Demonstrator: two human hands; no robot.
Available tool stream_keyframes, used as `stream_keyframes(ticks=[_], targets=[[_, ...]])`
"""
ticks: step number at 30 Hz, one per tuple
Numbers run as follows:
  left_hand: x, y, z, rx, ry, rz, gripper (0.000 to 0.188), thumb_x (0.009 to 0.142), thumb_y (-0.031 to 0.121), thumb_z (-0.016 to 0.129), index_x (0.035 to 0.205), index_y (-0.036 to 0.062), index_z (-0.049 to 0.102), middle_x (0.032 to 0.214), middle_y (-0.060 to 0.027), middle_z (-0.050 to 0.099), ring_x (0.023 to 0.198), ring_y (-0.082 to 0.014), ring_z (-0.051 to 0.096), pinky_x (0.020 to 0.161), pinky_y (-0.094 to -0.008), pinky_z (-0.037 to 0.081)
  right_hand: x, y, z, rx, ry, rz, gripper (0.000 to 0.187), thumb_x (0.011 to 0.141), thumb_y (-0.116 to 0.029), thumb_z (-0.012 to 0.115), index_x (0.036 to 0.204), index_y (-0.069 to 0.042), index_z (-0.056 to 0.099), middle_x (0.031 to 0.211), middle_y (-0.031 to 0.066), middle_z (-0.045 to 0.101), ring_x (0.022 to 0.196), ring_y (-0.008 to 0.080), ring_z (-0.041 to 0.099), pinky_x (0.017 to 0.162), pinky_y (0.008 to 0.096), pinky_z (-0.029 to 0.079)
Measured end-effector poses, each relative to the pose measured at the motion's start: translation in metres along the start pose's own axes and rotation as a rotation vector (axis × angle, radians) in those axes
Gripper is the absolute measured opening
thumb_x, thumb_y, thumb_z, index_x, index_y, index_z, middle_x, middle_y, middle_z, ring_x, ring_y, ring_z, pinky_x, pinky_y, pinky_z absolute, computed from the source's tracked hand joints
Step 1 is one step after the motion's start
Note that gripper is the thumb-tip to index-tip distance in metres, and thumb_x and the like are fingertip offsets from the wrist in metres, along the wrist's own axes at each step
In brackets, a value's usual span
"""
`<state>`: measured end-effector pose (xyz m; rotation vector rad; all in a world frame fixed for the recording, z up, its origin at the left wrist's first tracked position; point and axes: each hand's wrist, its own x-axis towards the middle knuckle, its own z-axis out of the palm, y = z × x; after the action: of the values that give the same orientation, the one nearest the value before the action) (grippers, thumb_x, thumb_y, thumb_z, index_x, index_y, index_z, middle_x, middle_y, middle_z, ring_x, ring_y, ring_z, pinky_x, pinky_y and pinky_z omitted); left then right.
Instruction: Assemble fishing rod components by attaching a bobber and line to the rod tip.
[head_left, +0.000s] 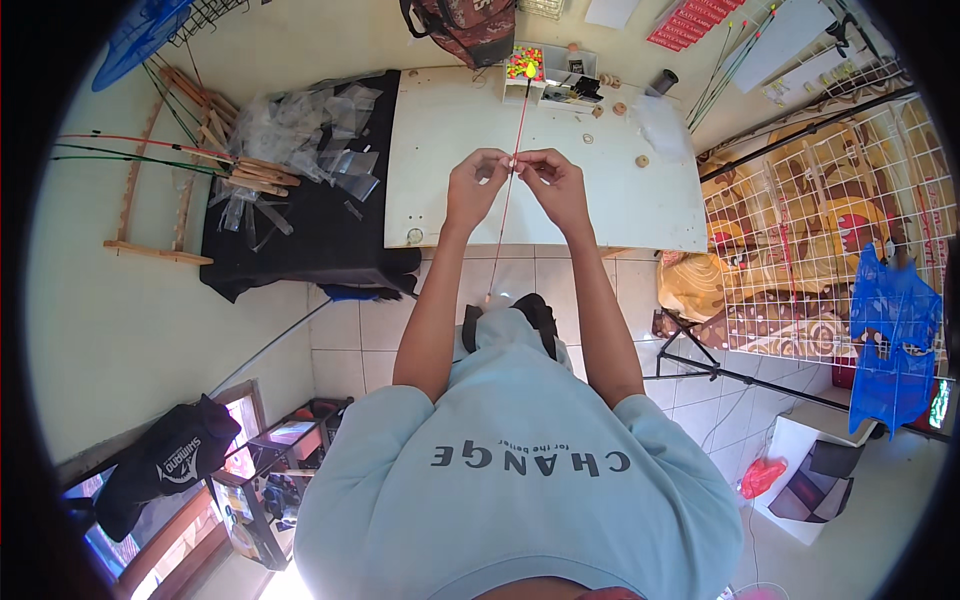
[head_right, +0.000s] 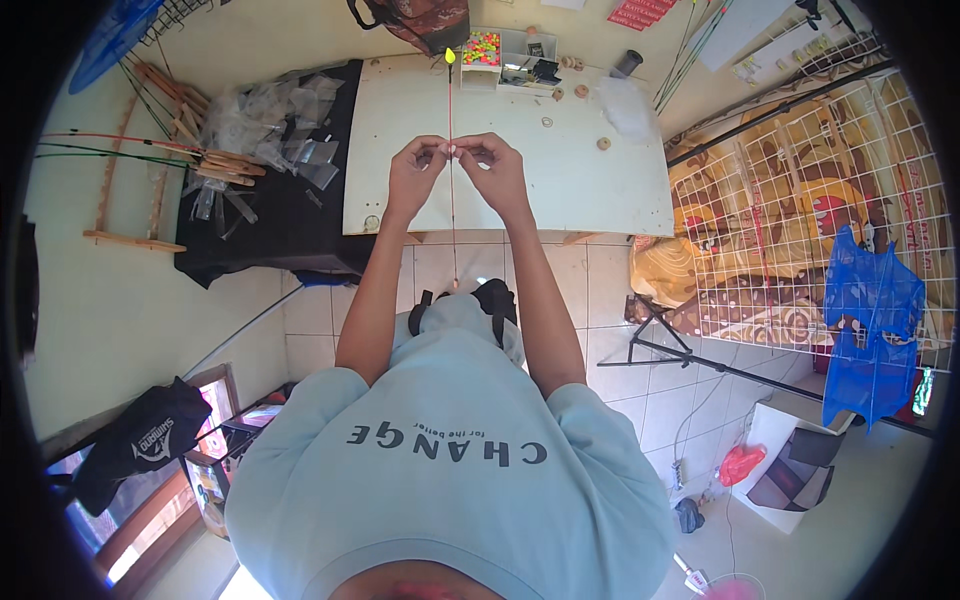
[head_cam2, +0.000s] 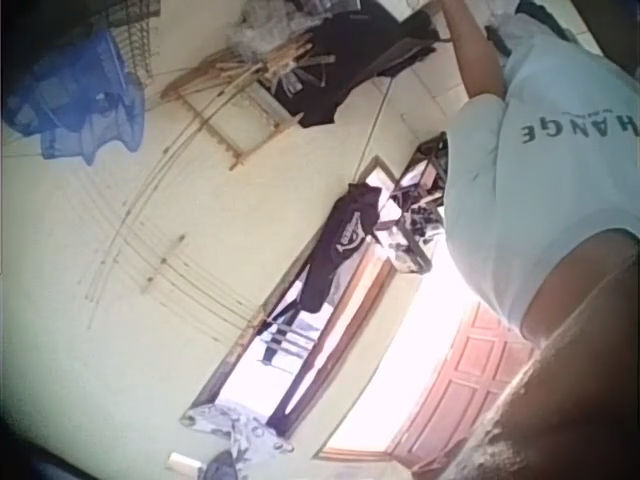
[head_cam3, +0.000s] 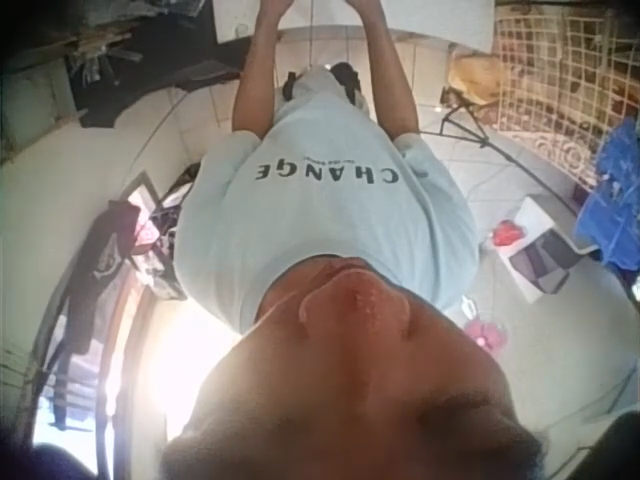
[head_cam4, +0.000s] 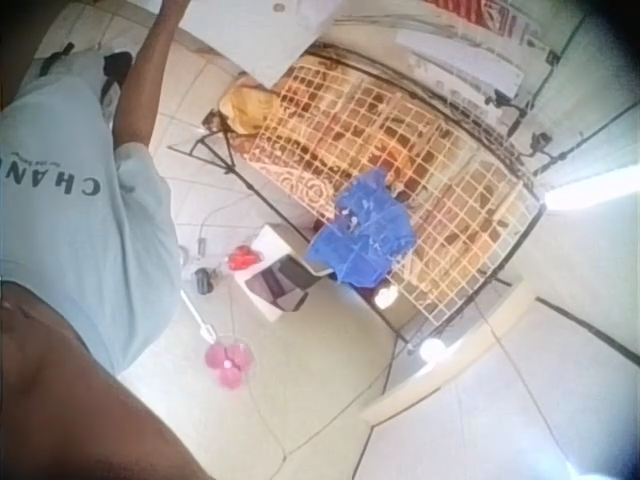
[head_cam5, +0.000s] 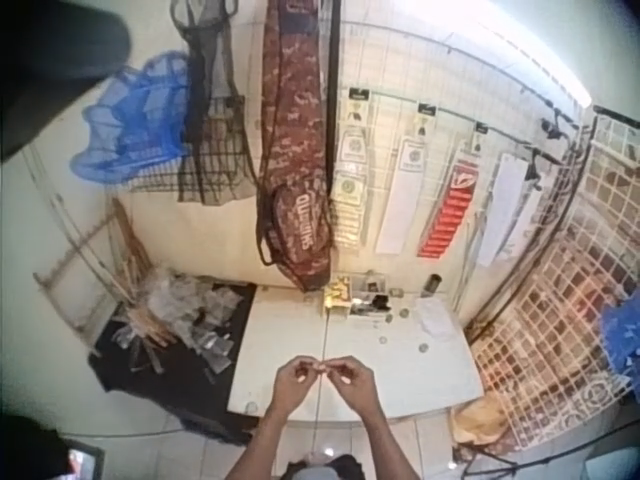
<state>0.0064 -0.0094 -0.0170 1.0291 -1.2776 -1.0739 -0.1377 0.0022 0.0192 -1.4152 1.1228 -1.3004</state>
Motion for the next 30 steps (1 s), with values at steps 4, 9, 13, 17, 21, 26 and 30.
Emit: stream_keyframes(ticks=[4, 9, 13, 17, 21, 26, 30], targets=[[-0.002, 0.007, 0.000, 0.140, 0.004, 0.013, 0.011, 0.088, 0.012, 0.063, 0.096, 0.0054, 0.065, 0.089, -0.0034, 0.068, 0.081, -0.0116, 0.062, 0.067, -0.0260, 0.047, 0.000, 0.009, -0.003, 0.050, -0.004, -0.018, 0.014, 0.088, -0.003, 0.060, 0.100, -0.001, 0.067, 0.097, 0.0078, 0.064, 0.086, 0.0157, 0.066, 0.079, 0.0281, 0.053], [-0.005, 0.008, -0.002, 0.189, 0.014, 0.020, 0.012, 0.087, 0.013, 0.064, 0.096, 0.0071, 0.066, 0.094, -0.0024, 0.067, 0.087, -0.0131, 0.061, 0.066, -0.0270, 0.048, -0.002, 0.008, -0.003, -0.065, -0.006, -0.047, 0.017, 0.088, -0.005, 0.061, 0.102, -0.007, 0.069, 0.098, 0.0064, 0.063, 0.086, 0.0159, 0.064, 0.076, 0.0282, 0.053], [-0.006, 0.006, -0.003, 0.195, 0.013, 0.020, 0.012, 0.085, 0.014, 0.066, 0.096, 0.0078, 0.066, 0.097, -0.0020, 0.066, 0.088, -0.0137, 0.060, 0.066, -0.0274, 0.048, -0.003, 0.004, -0.001, -0.125, -0.014, -0.037, 0.016, 0.087, -0.009, 0.063, 0.102, -0.009, 0.071, 0.097, 0.0060, 0.063, 0.086, 0.0168, 0.064, 0.074, 0.0282, 0.052], [-0.009, 0.007, -0.003, 0.235, -0.004, 0.040, 0.012, 0.085, 0.015, 0.066, 0.095, 0.0082, 0.066, 0.096, -0.0022, 0.065, 0.089, -0.0141, 0.059, 0.066, -0.0273, 0.048, -0.004, 0.002, -0.001, -0.141, -0.015, -0.031, 0.015, 0.086, -0.012, 0.065, 0.100, -0.009, 0.071, 0.097, 0.0059, 0.064, 0.086, 0.0169, 0.064, 0.074, 0.0284, 0.051], [-0.011, 0.009, -0.002, 0.238, 0.004, 0.048, 0.011, 0.085, 0.015, 0.066, 0.093, 0.0085, 0.067, 0.096, -0.0022, 0.065, 0.089, -0.0145, 0.059, 0.066, -0.0271, 0.048, -0.006, 0.005, -0.002, -0.148, 0.001, -0.039, 0.014, 0.085, -0.014, 0.067, 0.098, -0.009, 0.072, 0.094, 0.0055, 0.065, 0.083, 0.0159, 0.064, 0.072, 0.0277, 0.050], [-0.011, 0.010, -0.001, 0.244, -0.001, 0.040, 0.011, 0.085, 0.017, 0.066, 0.093, 0.0088, 0.067, 0.096, -0.0022, 0.065, 0.089, -0.0146, 0.059, 0.066, -0.0272, 0.047, -0.009, 0.004, -0.001, -0.152, 0.032, -0.051, 0.012, 0.085, -0.012, 0.067, 0.095, -0.008, 0.071, 0.092, 0.0052, 0.065, 0.079, 0.0146, 0.064, 0.069, 0.0269, 0.050], [-0.013, 0.012, 0.000, 0.253, -0.002, 0.028, 0.012, 0.085, 0.019, 0.066, 0.092, 0.0091, 0.068, 0.095, -0.0018, 0.065, 0.089, -0.0145, 0.060, 0.066, -0.0275, 0.047, -0.012, 0.003, 0.000, -0.146, 0.067, -0.050, 0.009, 0.085, -0.010, 0.067, 0.093, -0.006, 0.070, 0.092, 0.0054, 0.065, 0.078, 0.0139, 0.063, 0.068, 0.0266, 0.049]])
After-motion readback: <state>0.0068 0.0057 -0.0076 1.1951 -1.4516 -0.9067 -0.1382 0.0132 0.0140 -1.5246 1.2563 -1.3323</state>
